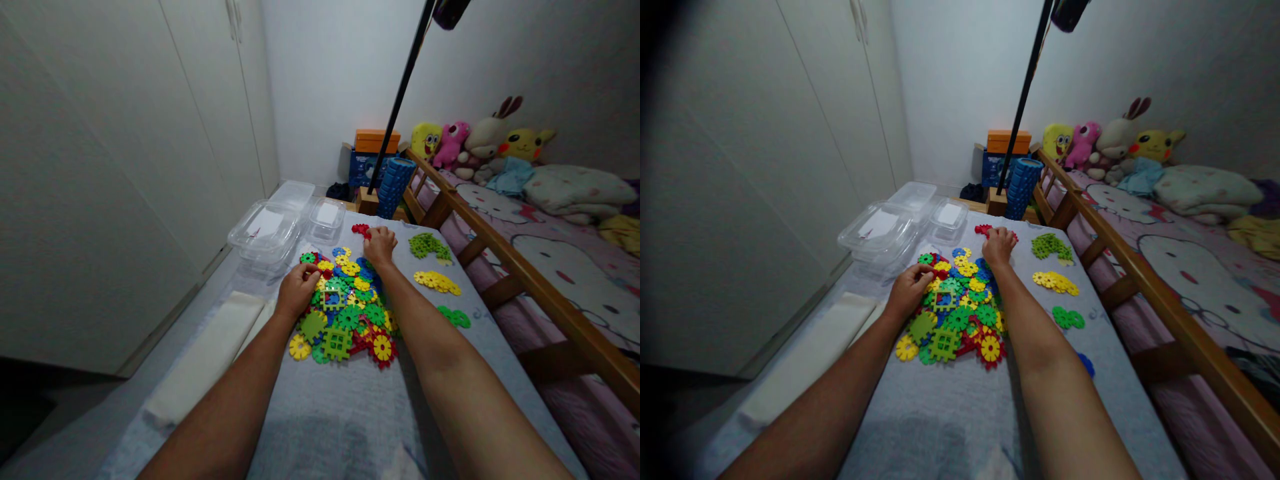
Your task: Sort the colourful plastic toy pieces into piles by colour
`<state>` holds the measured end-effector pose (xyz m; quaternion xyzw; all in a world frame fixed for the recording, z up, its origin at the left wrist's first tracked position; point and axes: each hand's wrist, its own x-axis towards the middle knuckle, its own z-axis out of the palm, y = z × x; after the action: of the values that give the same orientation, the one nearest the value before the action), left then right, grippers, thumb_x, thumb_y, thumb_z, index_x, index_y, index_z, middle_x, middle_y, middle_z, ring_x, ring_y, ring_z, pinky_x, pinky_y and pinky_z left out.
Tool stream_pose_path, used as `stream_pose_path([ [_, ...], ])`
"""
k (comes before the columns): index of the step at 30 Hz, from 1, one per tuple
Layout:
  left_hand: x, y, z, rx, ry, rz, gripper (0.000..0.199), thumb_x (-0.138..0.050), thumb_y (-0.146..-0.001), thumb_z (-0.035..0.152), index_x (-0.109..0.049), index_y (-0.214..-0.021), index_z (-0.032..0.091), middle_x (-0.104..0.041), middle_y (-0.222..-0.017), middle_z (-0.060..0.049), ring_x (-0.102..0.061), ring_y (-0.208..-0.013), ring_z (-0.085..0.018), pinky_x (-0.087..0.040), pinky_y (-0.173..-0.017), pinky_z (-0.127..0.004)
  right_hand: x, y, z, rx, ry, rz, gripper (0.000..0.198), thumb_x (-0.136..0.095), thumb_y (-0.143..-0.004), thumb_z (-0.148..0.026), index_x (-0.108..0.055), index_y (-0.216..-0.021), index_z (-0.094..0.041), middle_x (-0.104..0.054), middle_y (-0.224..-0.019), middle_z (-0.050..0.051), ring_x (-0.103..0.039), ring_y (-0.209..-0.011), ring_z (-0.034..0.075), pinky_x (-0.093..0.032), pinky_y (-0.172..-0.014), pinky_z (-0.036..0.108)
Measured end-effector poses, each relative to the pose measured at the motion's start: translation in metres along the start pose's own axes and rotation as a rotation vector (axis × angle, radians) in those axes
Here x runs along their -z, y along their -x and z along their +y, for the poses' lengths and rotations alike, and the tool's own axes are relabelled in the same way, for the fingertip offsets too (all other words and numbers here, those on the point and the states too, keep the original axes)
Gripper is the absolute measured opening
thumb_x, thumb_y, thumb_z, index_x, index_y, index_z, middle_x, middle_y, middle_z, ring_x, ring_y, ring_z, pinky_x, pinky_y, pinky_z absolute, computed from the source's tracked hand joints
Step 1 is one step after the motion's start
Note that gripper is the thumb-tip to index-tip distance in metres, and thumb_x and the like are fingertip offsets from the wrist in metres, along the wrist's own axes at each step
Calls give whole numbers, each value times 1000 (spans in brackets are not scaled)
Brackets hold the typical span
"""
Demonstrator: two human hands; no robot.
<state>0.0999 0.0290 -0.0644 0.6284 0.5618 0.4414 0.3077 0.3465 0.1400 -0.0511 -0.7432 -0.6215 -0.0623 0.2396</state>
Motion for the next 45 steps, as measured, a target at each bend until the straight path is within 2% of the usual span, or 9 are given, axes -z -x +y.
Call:
stream_pose_path([
  [4, 0, -1, 3, 3, 12, 10, 25, -58, -85, 41, -70, -92, 20, -71, -91, -3, -65, -83, -20, -50, -84, -34, 3, 10, -24, 278, -68, -214, 34, -51, -92, -17, -77, -114, -19, -69, -122, 12, -55, -116, 28, -39, -102, 39],
  [7, 1, -2, 4, 8, 8, 22, 24, -58, -84, 39, -70, -92, 20, -71, -93, -4, -66, -85, -21, -52, -87, -36, 6, 20, -48, 396, -51, -387, 32, -52, -95, -22, -78, -114, -21, -72, -118, 11, -59, -113, 26, -41, -101, 36],
  [12, 0, -4, 0, -18, -31, 83, 22, -60, -83, 37, -70, -94, 21, -72, -102, -7, -66, -100, -26, -50, -98, -42, 16, 35, -79, 382, 45, -500, 31, -58, -95, -35, -79, -116, -25, -69, -125, 13, -59, -117, 30, -45, -96, 38],
  [17, -1, -6, -3, -92, -136, 152, 18, -60, -83, 31, -69, -95, 21, -73, -107, -9, -63, -113, -28, -43, -110, -46, 19, 37, -88, 318, 93, -553, 31, -58, -95, -31, -78, -118, -26, -71, -126, 12, -61, -116, 29, -47, -94, 36],
  [21, -3, -8, -6, -113, -187, 161, 26, -62, -83, 30, -69, -106, 20, -70, -124, -11, -59, -126, -30, -38, -116, -47, 18, 37, -86, 309, 102, -549, 29, -58, -94, -26, -78, -115, -25, -73, -123, 11, -63, -114, 28, -48, -91, 34],
  [25, -6, -8, -8, -83, -244, 103, 33, -62, -84, 31, -69, -115, 22, -65, -138, -11, -51, -137, -33, -34, -121, -50, 18, 39, -82, 344, 73, -530, 24, -62, -89, -21, -79, -106, -23, -75, -116, 10, -63, -110, 28, -47, -89, 34],
  [35, -3, -5, -2, -50, -315, 26, 27, -61, -86, 31, -69, -111, 24, -68, -131, -10, -56, -129, -31, -39, -115, -49, 20, 24, -49, 331, -82, -365, 16, -62, -83, -15, -74, -93, -20, -77, -101, 6, -64, -95, 22, -45, -86, 30],
  [39, -3, -5, 0, -37, -327, 7, 29, -59, -88, 31, -69, -113, 22, -67, -134, -11, -57, -129, -32, -39, -115, -50, 28, 5, -26, 220, -129, -237, 21, -58, -85, -14, -74, -96, -19, -76, -102, 7, -66, -96, 21, -46, -88, 31],
  [45, -4, -5, -1, -45, -312, 9, 28, -61, -87, 31, -69, -112, 22, -68, -133, -11, -59, -129, -31, -38, -116, -49, 29, -19, 7, -57, -78, -84, 27, -55, -84, -13, -75, -100, -20, -77, -108, 10, -65, -103, 25, -46, -92, 36],
])
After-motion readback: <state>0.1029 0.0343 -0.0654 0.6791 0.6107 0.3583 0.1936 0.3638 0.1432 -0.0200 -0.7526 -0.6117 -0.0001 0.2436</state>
